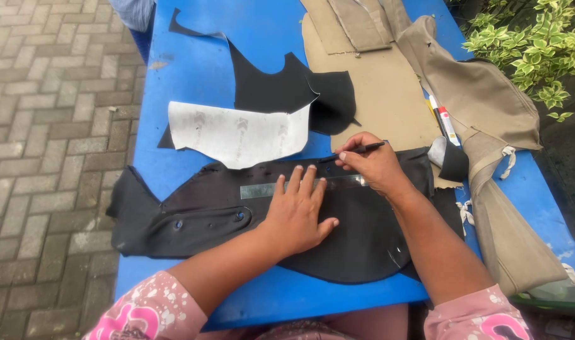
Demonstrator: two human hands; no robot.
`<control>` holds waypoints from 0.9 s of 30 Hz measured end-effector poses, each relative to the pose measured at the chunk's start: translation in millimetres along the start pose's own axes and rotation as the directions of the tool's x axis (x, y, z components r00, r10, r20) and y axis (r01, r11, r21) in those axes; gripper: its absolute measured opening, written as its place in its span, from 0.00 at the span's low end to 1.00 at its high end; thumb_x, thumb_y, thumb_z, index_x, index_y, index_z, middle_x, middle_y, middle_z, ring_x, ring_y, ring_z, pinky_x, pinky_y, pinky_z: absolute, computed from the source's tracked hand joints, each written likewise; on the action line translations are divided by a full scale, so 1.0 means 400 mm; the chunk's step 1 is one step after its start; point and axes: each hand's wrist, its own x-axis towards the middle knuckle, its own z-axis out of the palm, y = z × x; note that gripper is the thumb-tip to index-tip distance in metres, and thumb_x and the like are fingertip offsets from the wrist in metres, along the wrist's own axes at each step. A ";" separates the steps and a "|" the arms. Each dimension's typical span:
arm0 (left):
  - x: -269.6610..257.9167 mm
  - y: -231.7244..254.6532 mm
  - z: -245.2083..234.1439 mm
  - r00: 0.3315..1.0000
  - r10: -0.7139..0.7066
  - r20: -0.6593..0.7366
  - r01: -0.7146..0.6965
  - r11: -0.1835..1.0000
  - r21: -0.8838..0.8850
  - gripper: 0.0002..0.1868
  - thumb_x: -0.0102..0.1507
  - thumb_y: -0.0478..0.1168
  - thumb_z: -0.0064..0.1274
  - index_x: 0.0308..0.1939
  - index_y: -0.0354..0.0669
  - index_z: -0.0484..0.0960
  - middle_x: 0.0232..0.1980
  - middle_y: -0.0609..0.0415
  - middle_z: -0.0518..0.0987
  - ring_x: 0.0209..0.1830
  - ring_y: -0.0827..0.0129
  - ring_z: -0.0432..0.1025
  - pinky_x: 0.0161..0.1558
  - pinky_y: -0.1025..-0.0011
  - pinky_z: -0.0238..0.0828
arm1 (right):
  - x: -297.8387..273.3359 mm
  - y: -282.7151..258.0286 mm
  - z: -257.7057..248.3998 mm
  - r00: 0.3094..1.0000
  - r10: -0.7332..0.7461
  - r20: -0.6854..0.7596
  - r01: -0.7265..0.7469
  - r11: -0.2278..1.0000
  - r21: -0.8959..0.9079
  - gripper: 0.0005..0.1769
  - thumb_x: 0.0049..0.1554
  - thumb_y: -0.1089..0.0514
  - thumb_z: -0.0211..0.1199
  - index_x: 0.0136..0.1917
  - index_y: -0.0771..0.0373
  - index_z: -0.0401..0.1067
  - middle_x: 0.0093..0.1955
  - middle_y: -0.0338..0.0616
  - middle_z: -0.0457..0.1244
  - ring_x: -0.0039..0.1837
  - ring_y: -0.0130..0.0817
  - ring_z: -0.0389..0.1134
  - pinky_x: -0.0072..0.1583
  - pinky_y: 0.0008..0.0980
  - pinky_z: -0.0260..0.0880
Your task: Marking lines on a leather piece using a ruler and a marker
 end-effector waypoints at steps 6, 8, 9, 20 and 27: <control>-0.025 0.008 0.057 0.994 0.035 0.106 -0.035 0.999 -0.006 0.46 0.67 0.67 0.39 0.77 0.35 0.60 0.79 0.32 0.54 0.80 0.36 0.46 0.71 0.35 0.43 | -0.024 0.019 0.001 0.999 0.035 -0.039 -0.032 0.997 0.068 0.10 0.59 0.63 0.68 0.49 0.70 0.69 0.44 0.60 0.70 0.41 0.39 0.76 0.41 0.27 0.81; -0.033 0.000 0.069 0.995 0.050 0.087 -0.048 0.999 -0.025 0.46 0.67 0.67 0.39 0.76 0.35 0.61 0.78 0.32 0.55 0.80 0.35 0.46 0.71 0.35 0.43 | -0.046 0.009 0.009 0.997 0.055 -0.051 -0.051 0.995 0.086 0.10 0.60 0.61 0.67 0.48 0.69 0.69 0.46 0.61 0.70 0.42 0.39 0.76 0.42 0.28 0.81; -0.037 -0.004 0.074 0.996 0.062 0.063 -0.060 0.997 -0.042 0.45 0.67 0.67 0.39 0.76 0.34 0.61 0.78 0.31 0.56 0.80 0.35 0.47 0.71 0.35 0.43 | -0.056 0.003 0.013 0.996 0.071 -0.061 -0.064 0.993 0.102 0.10 0.61 0.59 0.65 0.48 0.68 0.68 0.47 0.61 0.71 0.42 0.39 0.76 0.42 0.29 0.82; -0.030 -0.015 0.084 0.995 0.089 0.040 -0.089 0.996 0.004 0.46 0.67 0.68 0.38 0.76 0.35 0.61 0.77 0.32 0.57 0.78 0.37 0.49 0.69 0.36 0.45 | -0.048 0.024 0.025 0.996 0.075 -0.052 -0.074 0.997 0.035 0.11 0.63 0.57 0.64 0.49 0.66 0.68 0.46 0.58 0.71 0.45 0.37 0.76 0.45 0.28 0.81; -0.030 -0.017 0.087 0.995 0.094 0.045 -0.095 0.995 0.020 0.47 0.67 0.69 0.36 0.77 0.35 0.58 0.76 0.31 0.57 0.77 0.38 0.49 0.67 0.36 0.45 | -0.038 0.092 0.035 0.995 0.031 0.096 -0.022 0.996 -0.092 0.12 0.56 0.59 0.72 0.46 0.67 0.73 0.41 0.56 0.72 0.43 0.34 0.75 0.44 0.26 0.80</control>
